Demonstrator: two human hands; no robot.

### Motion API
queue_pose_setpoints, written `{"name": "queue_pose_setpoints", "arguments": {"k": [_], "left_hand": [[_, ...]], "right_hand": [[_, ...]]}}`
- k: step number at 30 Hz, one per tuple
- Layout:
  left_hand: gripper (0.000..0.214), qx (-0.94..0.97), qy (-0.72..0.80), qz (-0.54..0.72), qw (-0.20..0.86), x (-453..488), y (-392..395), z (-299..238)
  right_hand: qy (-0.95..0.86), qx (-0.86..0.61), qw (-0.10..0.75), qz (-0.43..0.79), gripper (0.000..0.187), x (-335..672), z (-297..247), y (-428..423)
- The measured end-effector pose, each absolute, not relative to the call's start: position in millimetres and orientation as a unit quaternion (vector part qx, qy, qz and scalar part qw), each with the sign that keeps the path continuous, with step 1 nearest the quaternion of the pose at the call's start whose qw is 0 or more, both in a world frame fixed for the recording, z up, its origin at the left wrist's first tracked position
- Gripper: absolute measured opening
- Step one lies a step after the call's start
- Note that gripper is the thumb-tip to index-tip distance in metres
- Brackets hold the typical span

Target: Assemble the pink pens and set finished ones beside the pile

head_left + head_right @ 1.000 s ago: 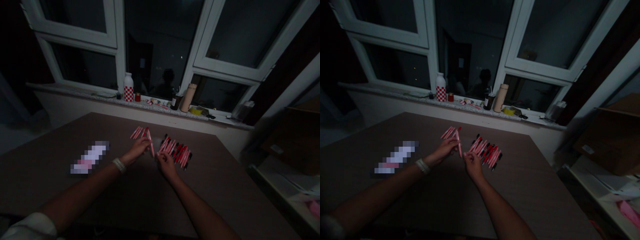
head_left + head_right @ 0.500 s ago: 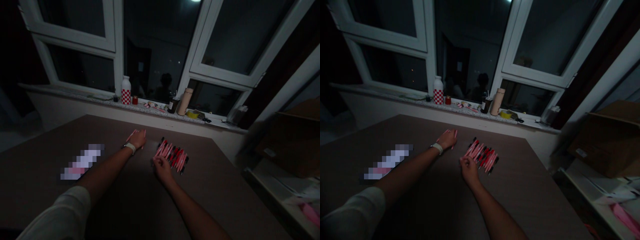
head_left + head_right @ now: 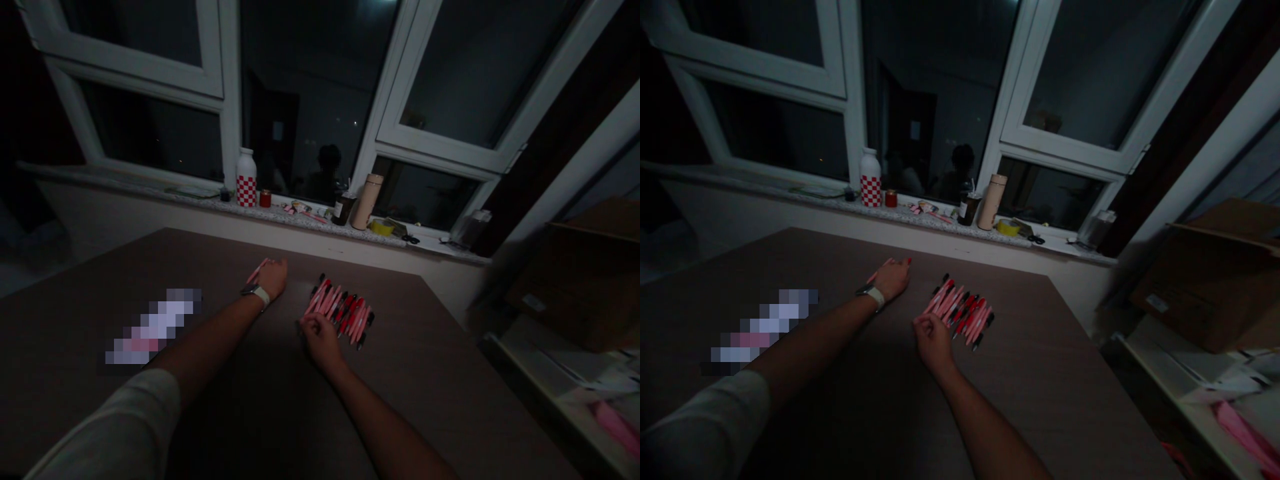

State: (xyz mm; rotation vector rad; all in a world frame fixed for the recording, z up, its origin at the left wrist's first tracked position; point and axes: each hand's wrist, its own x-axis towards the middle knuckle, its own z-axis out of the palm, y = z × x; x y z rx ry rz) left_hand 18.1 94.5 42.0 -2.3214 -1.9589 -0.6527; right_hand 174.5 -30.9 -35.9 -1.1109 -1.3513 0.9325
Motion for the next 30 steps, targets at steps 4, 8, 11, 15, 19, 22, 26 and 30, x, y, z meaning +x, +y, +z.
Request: {"name": "queue_pose_setpoints", "arguments": {"k": [4,8,11,15,19,22,26,30], "left_hand": [[0.037,-0.781,-0.583,-0.225,-0.003,28.2,82.4,39.4],[0.042,-0.821,-0.526,-0.213,-0.067,44.7,67.1,33.7],[0.047,-0.822,-0.515,-0.211,-0.118,56.8,59.5,30.2],[0.051,-0.824,-0.521,-0.182,-0.127,67.6,56.4,27.0],[0.052,-0.831,-0.516,-0.170,-0.123,73.1,52.2,29.0],[0.062,-0.844,-0.502,-0.155,-0.104,76.5,46.5,34.3],[0.070,-0.861,-0.490,-0.115,-0.071,81.7,41.0,40.1],[0.076,-0.872,-0.476,-0.098,-0.052,84.6,40.1,41.3]], "right_hand": [[-0.551,-0.473,0.564,0.394,0.024,172.7,-32.8,-32.2],[-0.534,-0.472,0.586,0.385,0.027,172.6,-30.7,-33.5],[-0.520,-0.473,0.605,0.374,0.030,174.8,-29.8,-33.4],[-0.495,-0.479,0.638,0.345,0.030,179.1,-25.3,-33.7],[-0.479,-0.496,0.651,0.317,0.028,181.3,-21.1,-34.6],[-0.474,-0.497,0.648,0.330,0.030,181.2,-22.4,-33.8],[-0.466,-0.497,0.648,0.341,0.032,181.6,-26.8,-30.9],[-0.464,-0.505,0.649,0.329,0.029,182.9,-27.6,-29.0]]}}
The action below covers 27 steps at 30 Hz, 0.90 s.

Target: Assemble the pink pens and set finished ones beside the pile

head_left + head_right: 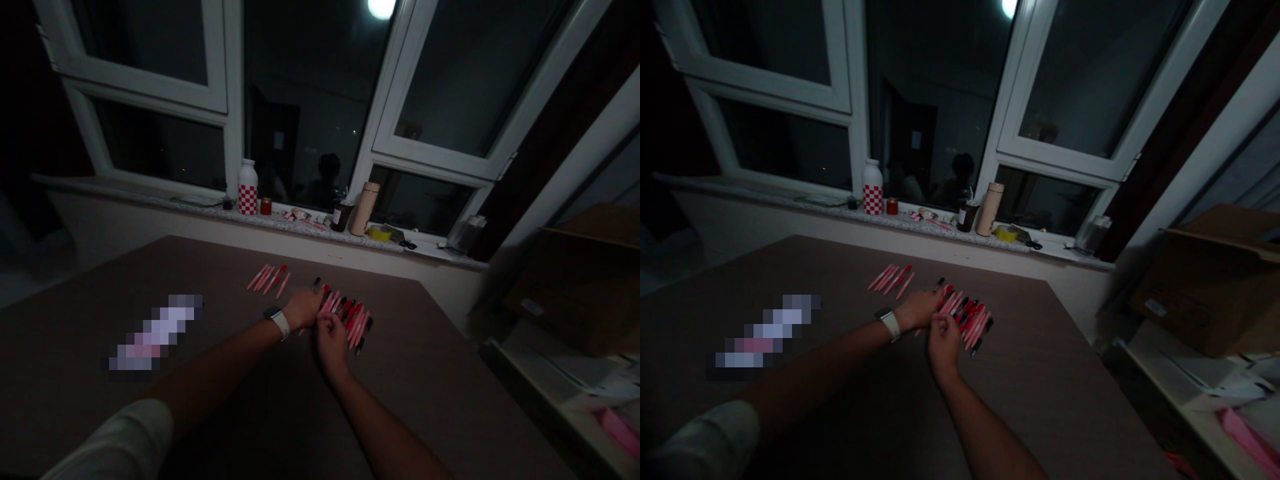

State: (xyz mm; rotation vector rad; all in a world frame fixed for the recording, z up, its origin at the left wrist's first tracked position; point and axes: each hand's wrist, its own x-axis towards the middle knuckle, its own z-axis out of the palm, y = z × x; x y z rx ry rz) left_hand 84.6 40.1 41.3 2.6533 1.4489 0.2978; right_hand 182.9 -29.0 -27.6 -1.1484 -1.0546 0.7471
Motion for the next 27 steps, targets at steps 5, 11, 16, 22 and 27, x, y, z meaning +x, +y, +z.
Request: {"name": "queue_pose_setpoints", "arguments": {"k": [5,11,16,22,27], "left_hand": [[0.073,0.868,0.484,0.101,0.044,82.0,40.3,42.7],[0.057,0.836,0.508,0.187,0.096,65.9,38.4,47.9],[0.045,0.752,0.461,0.368,0.295,48.9,37.4,40.6],[0.055,0.641,0.392,0.468,0.466,30.4,18.1,31.8],[0.061,0.588,0.366,0.490,0.529,21.9,-2.7,25.0]], "right_hand": [[-0.464,-0.506,0.652,0.321,0.029,183.1,-27.2,-27.7],[-0.464,-0.501,0.654,0.324,0.024,184.3,-26.6,-27.3],[-0.476,-0.490,0.653,0.326,0.027,180.1,-23.5,-27.9],[-0.503,-0.439,0.622,0.408,0.043,168.5,-29.3,-31.0],[-0.523,-0.392,0.582,0.484,0.040,163.6,-26.1,-39.8]]}}
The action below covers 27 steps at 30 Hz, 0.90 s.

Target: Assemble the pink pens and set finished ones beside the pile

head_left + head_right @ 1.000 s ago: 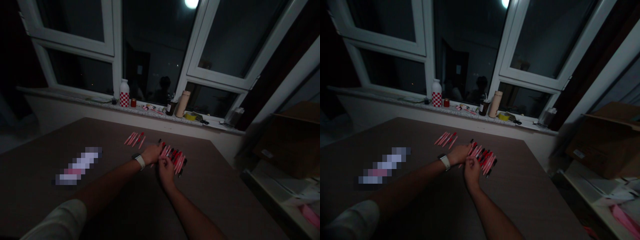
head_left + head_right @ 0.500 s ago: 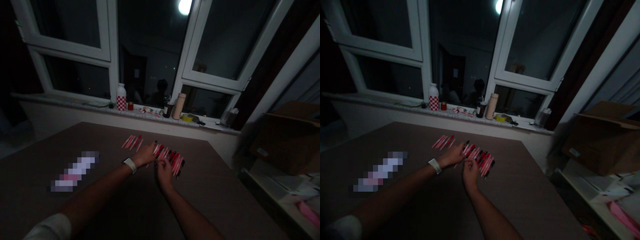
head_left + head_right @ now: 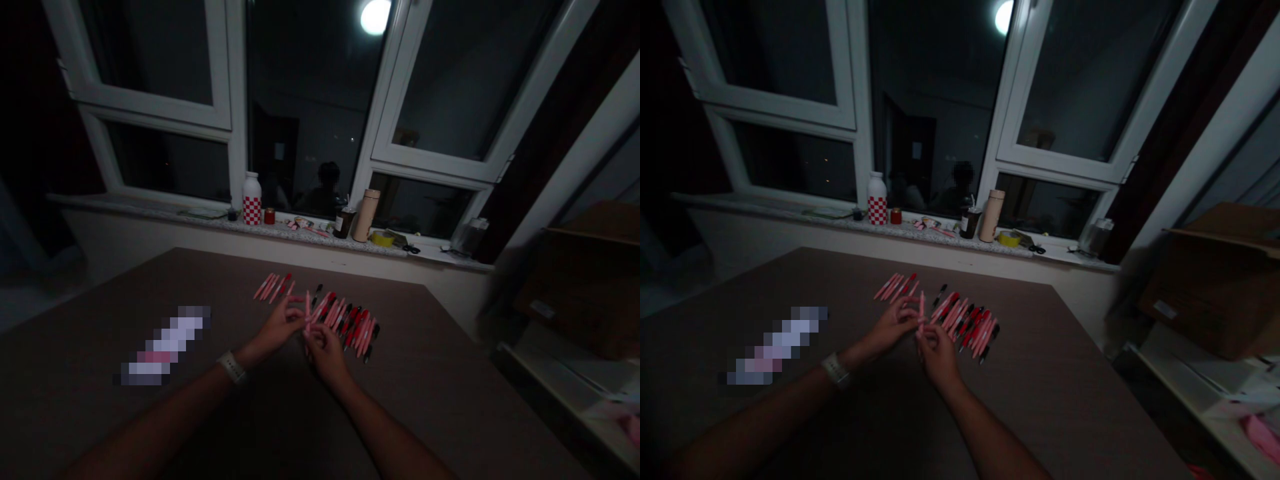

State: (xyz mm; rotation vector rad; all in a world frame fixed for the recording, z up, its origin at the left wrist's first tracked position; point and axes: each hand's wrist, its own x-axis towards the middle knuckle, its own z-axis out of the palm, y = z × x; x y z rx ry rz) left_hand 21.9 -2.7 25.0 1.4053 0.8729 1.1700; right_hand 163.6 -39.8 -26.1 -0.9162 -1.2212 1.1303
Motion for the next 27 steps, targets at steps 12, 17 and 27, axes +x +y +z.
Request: {"name": "queue_pose_setpoints", "arguments": {"k": [12,17,27], "left_hand": [[0.060,0.542,0.349,0.482,0.594,9.4,-9.0,0.5],[0.054,0.575,0.359,0.478,0.559,8.8,-16.8,8.9],[0.053,0.638,0.359,0.445,0.515,9.3,-26.1,12.9]], "right_hand": [[-0.511,-0.360,0.557,0.546,0.043,162.3,-18.7,-45.1],[-0.500,-0.359,0.545,0.569,0.042,163.9,-21.0,-44.6],[-0.520,-0.381,0.526,0.554,0.040,168.7,-29.8,-40.7]]}}
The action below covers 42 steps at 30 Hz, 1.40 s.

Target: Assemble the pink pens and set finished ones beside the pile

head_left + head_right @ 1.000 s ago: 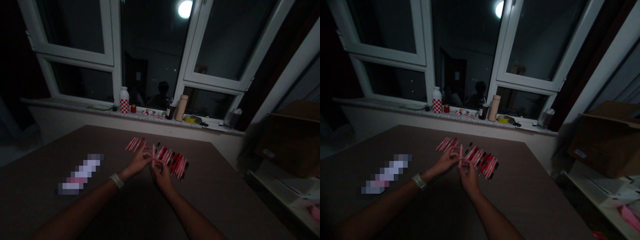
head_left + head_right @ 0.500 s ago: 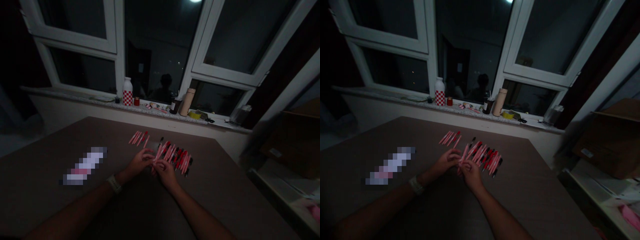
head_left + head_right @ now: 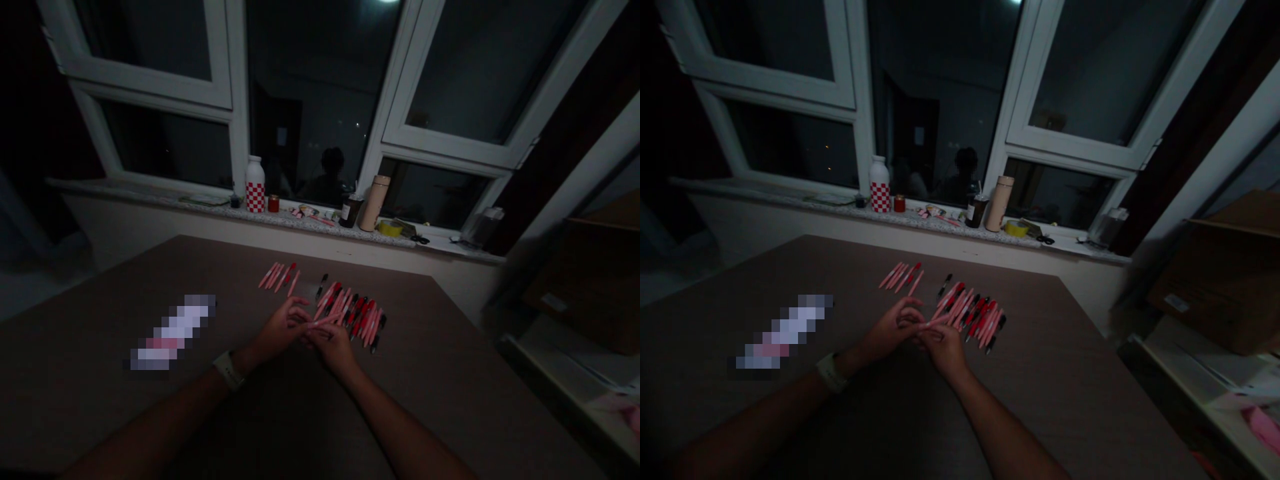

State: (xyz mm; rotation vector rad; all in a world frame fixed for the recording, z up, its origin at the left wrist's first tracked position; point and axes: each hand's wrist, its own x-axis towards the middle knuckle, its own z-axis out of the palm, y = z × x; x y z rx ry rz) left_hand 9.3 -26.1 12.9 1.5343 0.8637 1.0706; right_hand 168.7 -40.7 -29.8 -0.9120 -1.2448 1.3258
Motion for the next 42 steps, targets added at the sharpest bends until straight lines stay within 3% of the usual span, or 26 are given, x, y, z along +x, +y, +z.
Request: {"name": "queue_pose_setpoints", "arguments": {"k": [7,14,24,31,38,42], "left_hand": [[0.044,0.710,0.352,0.404,0.457,7.1,-29.9,15.9],[0.028,0.788,0.375,0.380,0.305,-9.1,-24.8,18.5],[0.037,0.858,0.410,0.260,0.167,-24.8,-32.3,12.5],[0.042,0.870,0.395,0.235,0.178,-25.0,-34.4,6.6],[0.049,0.852,0.388,0.239,0.256,-21.6,-33.2,-0.5],[0.051,0.849,0.425,0.219,0.225,-20.7,-35.0,-1.0]], "right_hand": [[-0.558,-0.397,0.522,0.508,0.037,168.1,-26.1,-42.9],[-0.550,-0.404,0.504,0.530,0.046,169.6,-21.0,-42.1],[-0.527,-0.436,0.518,0.514,0.045,173.3,-15.0,-43.2],[-0.544,-0.441,0.498,0.512,0.045,175.6,-12.6,-44.9],[-0.545,-0.460,0.488,0.504,0.040,175.5,-9.6,-46.9],[-0.576,-0.457,0.453,0.505,0.035,176.2,-8.6,-48.0]]}}
